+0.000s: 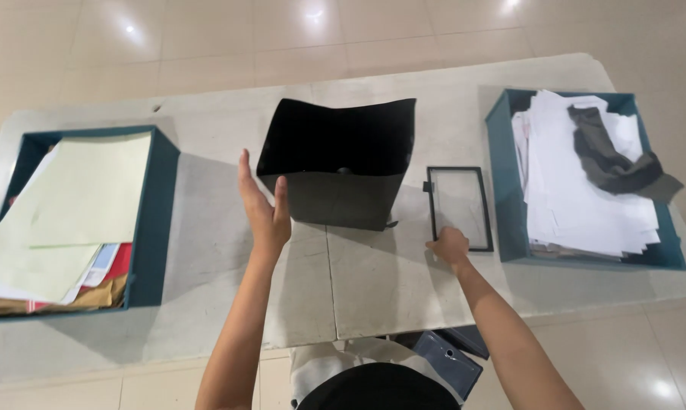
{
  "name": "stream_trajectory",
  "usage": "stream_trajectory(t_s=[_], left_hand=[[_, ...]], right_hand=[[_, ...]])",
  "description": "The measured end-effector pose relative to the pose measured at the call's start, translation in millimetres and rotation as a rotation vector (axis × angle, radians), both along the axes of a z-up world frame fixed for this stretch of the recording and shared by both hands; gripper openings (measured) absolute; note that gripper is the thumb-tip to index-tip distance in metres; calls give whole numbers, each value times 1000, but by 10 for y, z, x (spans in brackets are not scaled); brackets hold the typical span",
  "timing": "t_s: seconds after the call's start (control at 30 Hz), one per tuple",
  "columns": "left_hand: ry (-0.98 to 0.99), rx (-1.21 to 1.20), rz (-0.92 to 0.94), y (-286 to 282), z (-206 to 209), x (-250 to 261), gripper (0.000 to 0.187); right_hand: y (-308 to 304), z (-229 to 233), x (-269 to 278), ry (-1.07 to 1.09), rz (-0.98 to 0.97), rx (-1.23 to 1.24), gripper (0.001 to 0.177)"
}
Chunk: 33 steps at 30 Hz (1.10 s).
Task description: Assembling and stacking plastic storage boxes on a table.
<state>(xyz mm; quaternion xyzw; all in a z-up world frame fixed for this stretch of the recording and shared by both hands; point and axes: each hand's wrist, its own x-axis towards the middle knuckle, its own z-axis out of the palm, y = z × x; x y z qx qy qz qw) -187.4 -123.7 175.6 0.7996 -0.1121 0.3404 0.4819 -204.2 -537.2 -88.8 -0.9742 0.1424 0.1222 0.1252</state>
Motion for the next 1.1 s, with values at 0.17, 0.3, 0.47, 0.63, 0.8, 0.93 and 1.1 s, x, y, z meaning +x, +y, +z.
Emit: stream_trajectory(t_s=[0.17,0.3,0.47,0.63,0.8,0.93,1.1], left_hand=[[45,3,-20,130,127,-4,57],[126,96,-91,163,282,131,42],[143,214,-138,184,363,371,39],[330,278,-56,309,280,719,36],[343,282,-193,382,402,792,39],[445,240,-238,469,560,672,36],[459,189,-340,678,383,768,34]], right_hand=[[69,760,42,-280,-63,74,38],[-131,1204,244,-859,-41,27,26],[-451,1848,318,-1052,-123,86,15],[-504,2867,138,-1212,-388,318,10],[-1357,2586,534,-1581,-256,624,27],[-933,3055,921,-1541,-314,881,32],[756,3800,1265,-821,-160,978,26]])
